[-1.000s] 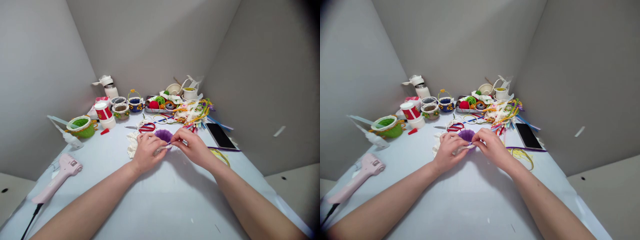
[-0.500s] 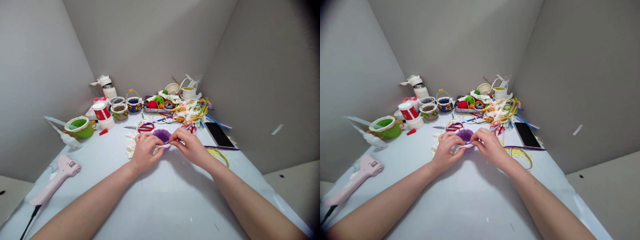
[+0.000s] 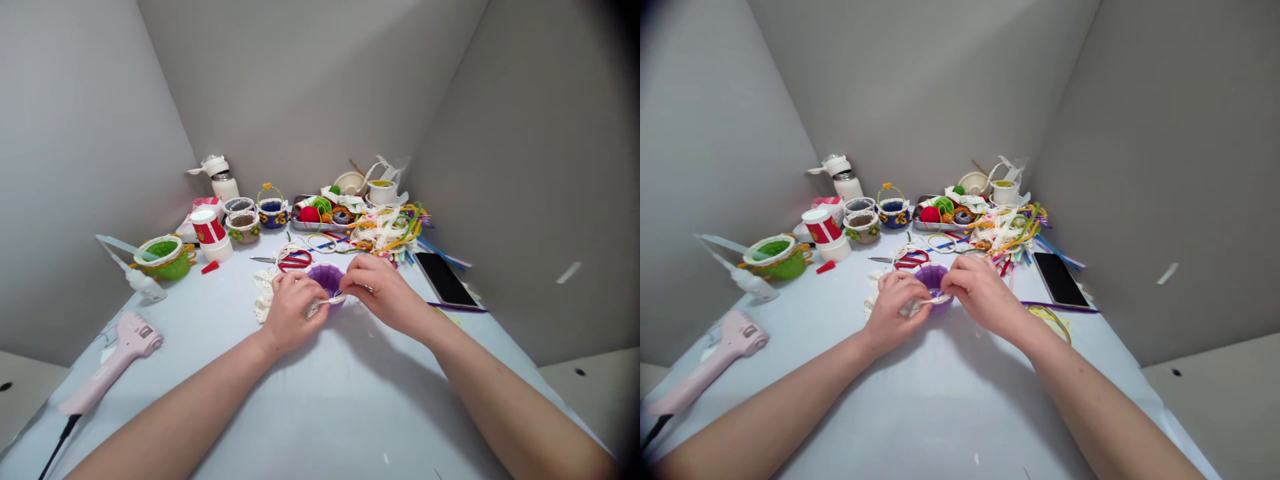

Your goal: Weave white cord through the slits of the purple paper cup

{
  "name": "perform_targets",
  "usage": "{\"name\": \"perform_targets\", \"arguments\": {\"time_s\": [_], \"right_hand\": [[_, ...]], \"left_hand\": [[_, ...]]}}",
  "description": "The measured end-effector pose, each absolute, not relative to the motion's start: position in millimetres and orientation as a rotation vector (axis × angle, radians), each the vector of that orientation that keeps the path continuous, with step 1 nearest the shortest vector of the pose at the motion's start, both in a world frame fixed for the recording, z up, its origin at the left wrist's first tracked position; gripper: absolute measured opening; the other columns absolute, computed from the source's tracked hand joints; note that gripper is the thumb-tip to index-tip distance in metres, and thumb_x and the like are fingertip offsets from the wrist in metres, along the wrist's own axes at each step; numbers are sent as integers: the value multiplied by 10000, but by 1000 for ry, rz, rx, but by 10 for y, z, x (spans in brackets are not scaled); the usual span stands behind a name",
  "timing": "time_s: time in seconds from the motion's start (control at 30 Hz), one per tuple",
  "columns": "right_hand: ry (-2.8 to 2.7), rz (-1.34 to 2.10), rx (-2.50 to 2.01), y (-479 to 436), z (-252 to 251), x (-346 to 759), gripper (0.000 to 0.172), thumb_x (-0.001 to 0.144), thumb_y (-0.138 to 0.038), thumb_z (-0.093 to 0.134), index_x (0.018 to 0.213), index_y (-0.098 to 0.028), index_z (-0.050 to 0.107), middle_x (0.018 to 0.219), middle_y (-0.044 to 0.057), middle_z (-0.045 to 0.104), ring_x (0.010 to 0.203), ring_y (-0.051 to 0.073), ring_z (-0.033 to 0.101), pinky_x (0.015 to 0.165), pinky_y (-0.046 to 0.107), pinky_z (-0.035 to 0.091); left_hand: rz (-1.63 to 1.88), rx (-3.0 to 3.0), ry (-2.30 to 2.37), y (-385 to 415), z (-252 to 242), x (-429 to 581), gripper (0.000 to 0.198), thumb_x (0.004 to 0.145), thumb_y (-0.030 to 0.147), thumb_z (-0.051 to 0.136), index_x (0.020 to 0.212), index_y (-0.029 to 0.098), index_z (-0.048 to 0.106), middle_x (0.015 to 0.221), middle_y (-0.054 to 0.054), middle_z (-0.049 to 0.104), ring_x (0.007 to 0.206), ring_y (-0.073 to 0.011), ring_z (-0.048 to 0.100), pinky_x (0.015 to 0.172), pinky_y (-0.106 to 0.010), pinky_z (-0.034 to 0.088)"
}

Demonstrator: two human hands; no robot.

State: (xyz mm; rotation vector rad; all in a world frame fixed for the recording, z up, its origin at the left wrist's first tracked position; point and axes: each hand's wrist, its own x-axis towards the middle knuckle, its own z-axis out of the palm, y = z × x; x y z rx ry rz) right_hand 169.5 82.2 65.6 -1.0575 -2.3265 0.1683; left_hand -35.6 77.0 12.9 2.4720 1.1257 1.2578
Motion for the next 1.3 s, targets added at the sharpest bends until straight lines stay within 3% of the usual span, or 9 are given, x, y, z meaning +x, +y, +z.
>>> {"name": "perform_targets", "arguments": {"time_s": [0.73,1.3], "right_hand": [[-2472,154,-1131,833,730,1684,205,909,-125,557,774,-217,680,830,8,598,855,152,521,796,320,250],[-2735,406,-931,1201,925,1621,204,846,-134,570,719,-219,705,762,18,613,830,171,493,816,335,298]], "left_hand": [[1235,2479,1144,765,141,-359,43,845,241,618,841,231,660,896,-13,716,995,-221,535,909,-430,325],[1159,2454,1125,800,148,-378,66,872,233,606,849,238,668,899,1,720,986,-209,541,888,-412,303]]}}
